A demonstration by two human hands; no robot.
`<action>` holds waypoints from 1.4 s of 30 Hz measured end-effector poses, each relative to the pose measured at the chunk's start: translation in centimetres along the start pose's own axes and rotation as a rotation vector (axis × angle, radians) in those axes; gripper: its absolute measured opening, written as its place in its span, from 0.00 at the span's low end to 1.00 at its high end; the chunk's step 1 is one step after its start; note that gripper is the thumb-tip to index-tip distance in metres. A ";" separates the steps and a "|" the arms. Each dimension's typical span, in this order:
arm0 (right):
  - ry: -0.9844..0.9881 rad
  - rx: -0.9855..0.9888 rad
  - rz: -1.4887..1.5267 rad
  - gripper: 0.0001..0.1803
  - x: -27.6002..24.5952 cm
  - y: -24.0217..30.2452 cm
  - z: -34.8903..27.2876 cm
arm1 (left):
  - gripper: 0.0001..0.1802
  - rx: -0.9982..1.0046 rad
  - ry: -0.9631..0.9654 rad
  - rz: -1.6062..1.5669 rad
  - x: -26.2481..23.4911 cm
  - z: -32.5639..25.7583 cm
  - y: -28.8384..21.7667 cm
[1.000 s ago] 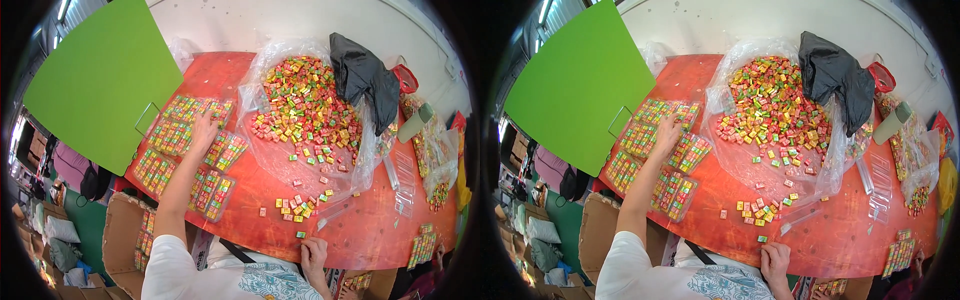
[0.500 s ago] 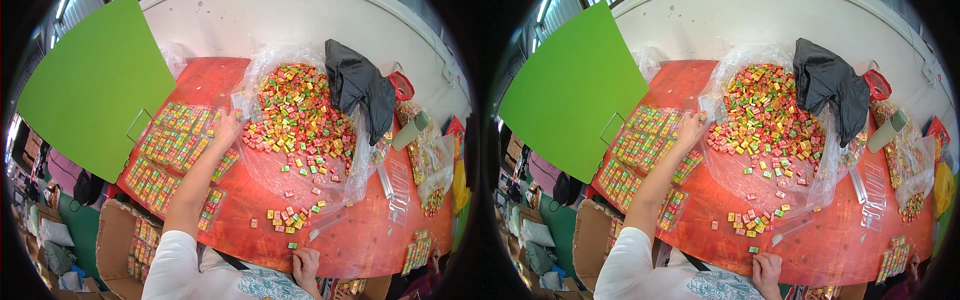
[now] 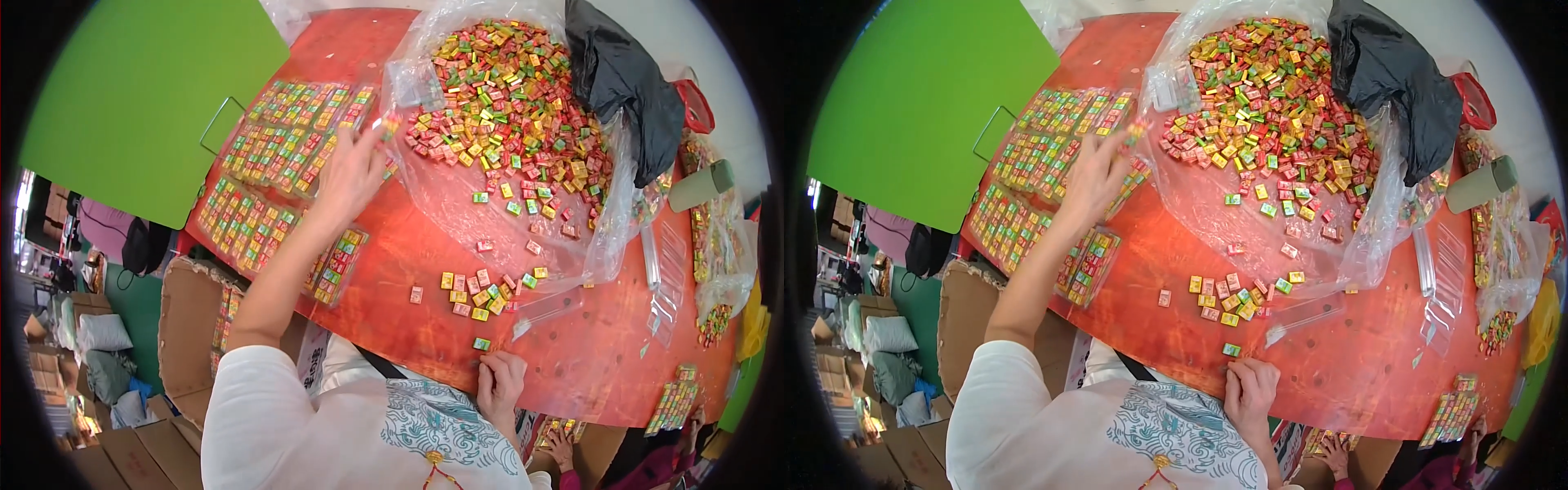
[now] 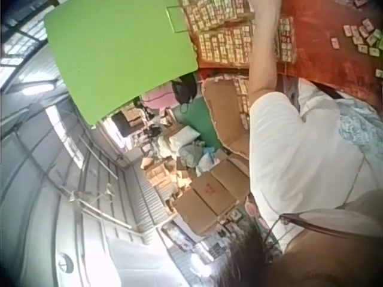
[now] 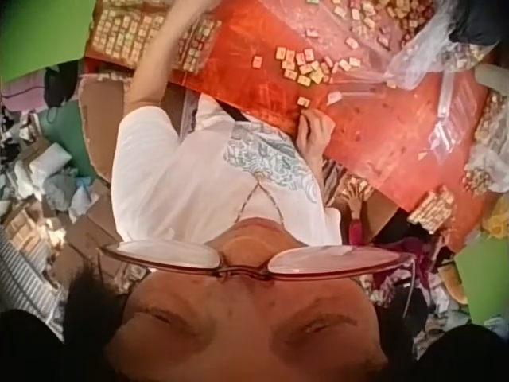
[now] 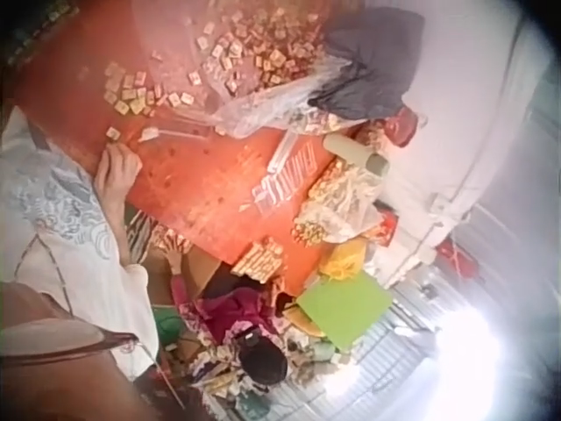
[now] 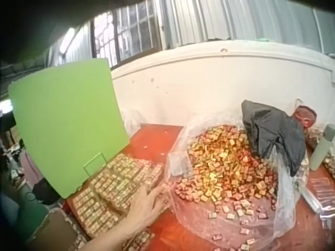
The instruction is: Packaging small colourful items into clear plastic trays at a workshop table.
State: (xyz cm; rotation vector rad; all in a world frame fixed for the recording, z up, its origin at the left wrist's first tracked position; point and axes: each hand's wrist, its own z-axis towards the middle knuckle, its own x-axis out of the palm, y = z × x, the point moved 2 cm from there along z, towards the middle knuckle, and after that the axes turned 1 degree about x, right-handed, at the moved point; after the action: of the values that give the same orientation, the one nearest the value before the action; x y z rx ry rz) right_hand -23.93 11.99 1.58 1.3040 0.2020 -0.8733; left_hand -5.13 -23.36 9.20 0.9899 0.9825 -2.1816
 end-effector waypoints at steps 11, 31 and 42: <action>-0.022 -0.065 -0.025 0.09 0.1 0.0 -0.4 | 0.24 -0.020 0.243 0.198 3.8 -11.8 -6.8; -0.030 -0.063 -0.040 0.10 -0.2 0.3 -0.1 | 0.29 0.114 0.199 0.071 6.0 -11.7 -8.3; 0.031 -0.172 -0.374 0.22 1.8 2.9 5.5 | 0.31 -0.186 0.335 -1.053 3.8 -17.6 -10.1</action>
State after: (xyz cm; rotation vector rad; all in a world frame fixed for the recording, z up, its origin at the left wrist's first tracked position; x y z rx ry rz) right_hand -22.61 6.32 4.38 1.1356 0.5467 -1.1256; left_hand -7.55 -4.16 2.02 0.8463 2.1979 -2.6467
